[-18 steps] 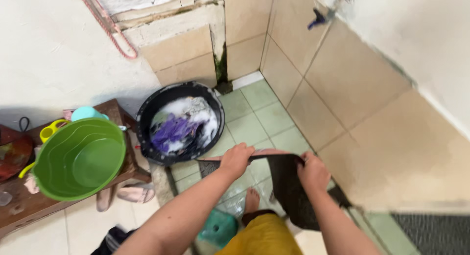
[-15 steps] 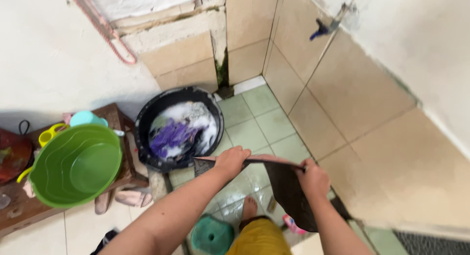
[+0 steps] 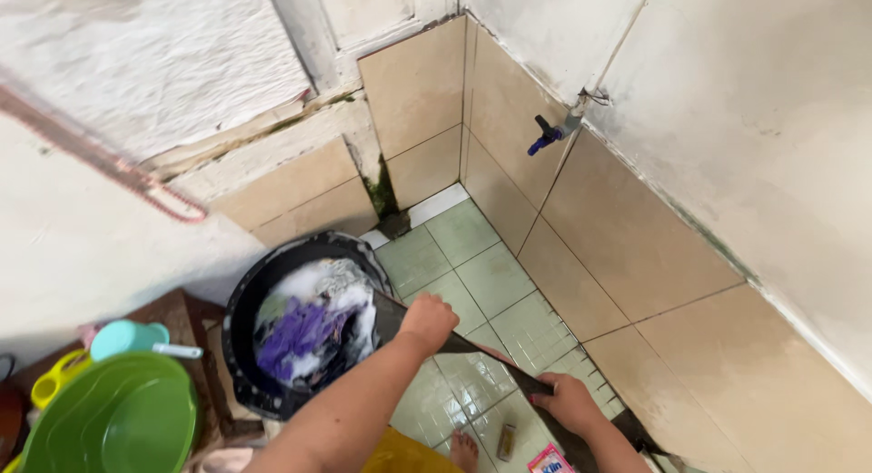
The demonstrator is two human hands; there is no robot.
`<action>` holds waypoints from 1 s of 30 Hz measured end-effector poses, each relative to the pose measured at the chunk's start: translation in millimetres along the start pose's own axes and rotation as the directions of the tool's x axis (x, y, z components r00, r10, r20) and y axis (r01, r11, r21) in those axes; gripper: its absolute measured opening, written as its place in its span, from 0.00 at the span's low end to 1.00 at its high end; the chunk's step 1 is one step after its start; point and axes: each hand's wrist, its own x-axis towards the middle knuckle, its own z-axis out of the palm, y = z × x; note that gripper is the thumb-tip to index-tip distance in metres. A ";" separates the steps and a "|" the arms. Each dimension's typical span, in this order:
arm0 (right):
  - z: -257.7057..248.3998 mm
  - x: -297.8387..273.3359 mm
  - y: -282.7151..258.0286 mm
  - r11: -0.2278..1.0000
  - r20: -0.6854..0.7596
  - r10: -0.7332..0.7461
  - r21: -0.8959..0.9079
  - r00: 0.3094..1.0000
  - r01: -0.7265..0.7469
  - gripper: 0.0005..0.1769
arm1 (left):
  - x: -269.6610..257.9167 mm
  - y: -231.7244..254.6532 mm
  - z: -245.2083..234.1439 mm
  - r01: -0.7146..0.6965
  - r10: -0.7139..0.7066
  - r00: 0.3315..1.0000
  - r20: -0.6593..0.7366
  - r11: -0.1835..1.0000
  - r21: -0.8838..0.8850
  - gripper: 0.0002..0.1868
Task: The person scrubs two rubber floor mats by hand with a brush in a tiled room, rinsing them under a water faucet and rolling them up.
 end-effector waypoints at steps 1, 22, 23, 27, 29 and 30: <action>3.4 6.8 4.2 1.000 -0.022 -0.010 0.010 1.000 0.010 0.18 | 12.8 -4.1 5.2 0.025 -0.024 0.999 0.045 0.999 -0.023 0.08; 47.8 204.6 -30.3 0.937 -0.565 0.229 -0.094 0.793 -0.337 0.26 | 271.8 -129.7 164.0 -0.133 0.133 0.991 -0.013 0.972 -0.192 0.25; 62.3 215.2 -28.9 0.928 -0.566 0.231 -0.115 0.792 -0.353 0.28 | 275.1 -137.3 175.7 -0.120 0.132 0.990 0.046 0.972 -0.204 0.23; 142.6 261.3 -2.3 0.919 -0.436 0.223 -0.205 0.872 -0.337 0.36 | 277.7 -168.8 248.7 -0.093 0.099 0.995 0.023 0.979 -0.183 0.26; 183.0 271.1 8.3 0.949 -0.199 0.237 -0.163 0.951 -0.270 0.31 | 263.1 -168.9 291.0 -0.005 0.019 0.985 0.171 0.996 -0.086 0.22; 200.2 274.1 9.5 0.962 -0.077 0.230 -0.133 0.970 -0.239 0.29 | 261.2 -170.0 305.7 0.034 -0.026 0.971 0.238 0.999 -0.031 0.21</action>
